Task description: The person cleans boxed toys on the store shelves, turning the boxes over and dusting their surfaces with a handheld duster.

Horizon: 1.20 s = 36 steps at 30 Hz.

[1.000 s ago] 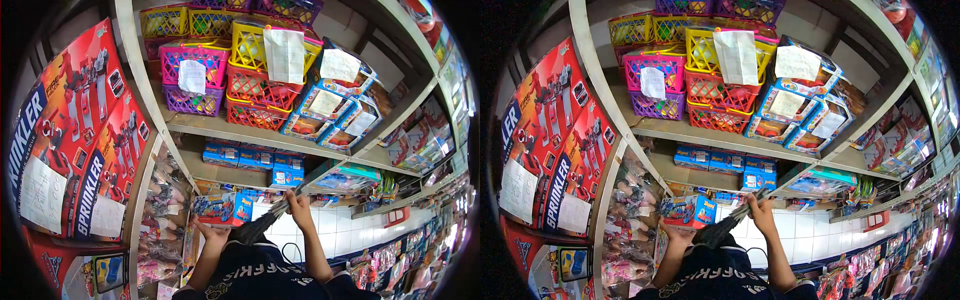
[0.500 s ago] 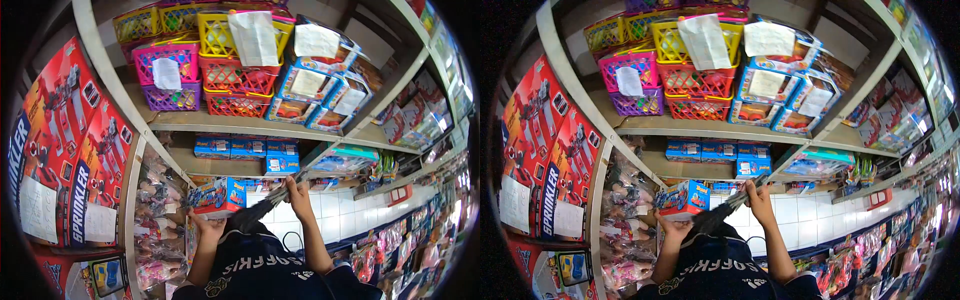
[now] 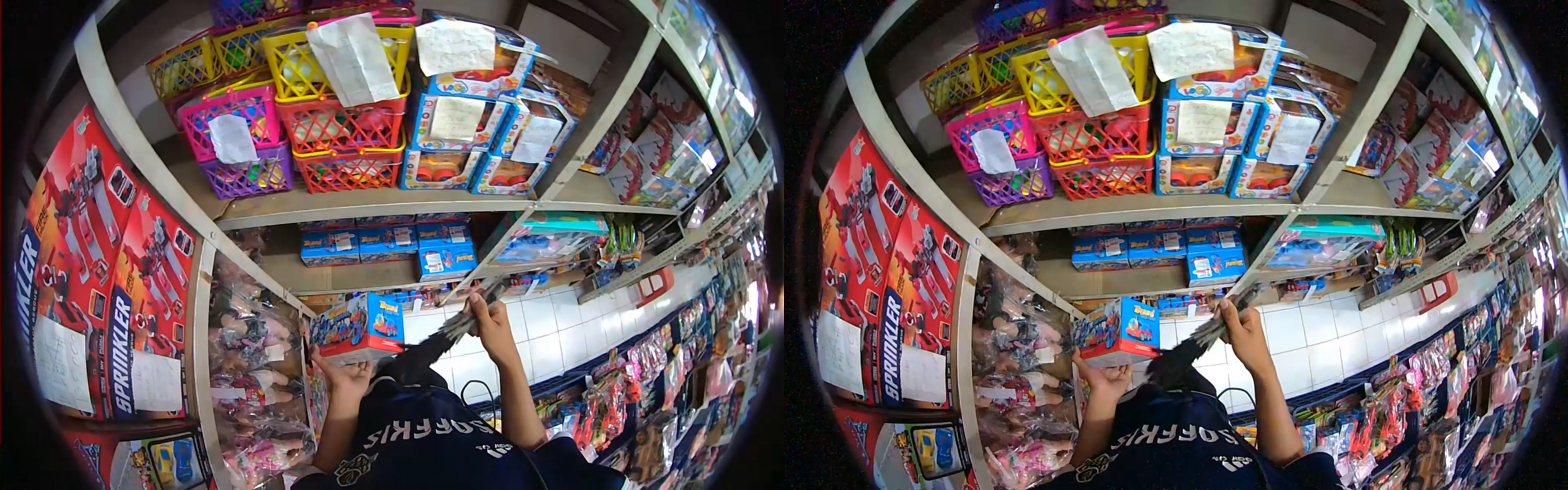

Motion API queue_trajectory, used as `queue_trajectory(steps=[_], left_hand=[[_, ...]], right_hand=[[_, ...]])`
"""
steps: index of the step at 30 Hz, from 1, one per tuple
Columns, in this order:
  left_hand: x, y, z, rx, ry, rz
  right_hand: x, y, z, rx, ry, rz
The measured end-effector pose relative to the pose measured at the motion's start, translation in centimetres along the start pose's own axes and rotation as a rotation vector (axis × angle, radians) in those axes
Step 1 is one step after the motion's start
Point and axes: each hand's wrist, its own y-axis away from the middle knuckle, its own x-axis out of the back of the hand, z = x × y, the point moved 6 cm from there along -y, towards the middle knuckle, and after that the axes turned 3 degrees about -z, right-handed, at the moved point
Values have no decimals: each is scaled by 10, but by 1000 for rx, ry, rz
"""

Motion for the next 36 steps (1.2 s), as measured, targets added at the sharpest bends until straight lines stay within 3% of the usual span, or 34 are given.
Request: queue_trajectory(steps=[4, 6, 8, 10, 12, 20, 22, 25, 27, 29, 31, 36], left_hand=[[-4, 0, -9, 69, -119, -63], [-10, 0, -6, -28, -240, -100], [-16, -1, -10, -43, -157, -92], [-21, 1, -14, -13, -117, -77], [-27, 4, -20, -2, -118, -84], [-35, 2, -33, 36, -117, -93], [-41, 4, -35, 11, -266, -227], [-43, -2, -42, -5, -230, -146], [-45, -4, -43, -6, -295, -175], [-39, -2, -44, 21, -226, -70], [-42, 5, -43, 7, -350, -132], [-30, -2, -45, 44, -236, -59]], right_hand=[[3, 13, 23, -38, -268, 76], [6, 18, 31, -37, -230, 93], [13, 20, 38, -18, 150, 41], [16, 23, 36, -20, 215, 28], [20, 28, 34, -3, 29, 111], [29, 41, 22, -25, -63, 124], [34, 46, 28, -49, -180, 172], [42, 48, 48, -43, -260, 291], [44, 52, 50, -56, -208, 235], [41, 56, 47, -64, -186, 203], [47, 60, 51, -128, -321, 344], [54, 50, 59, -45, -671, 363]])
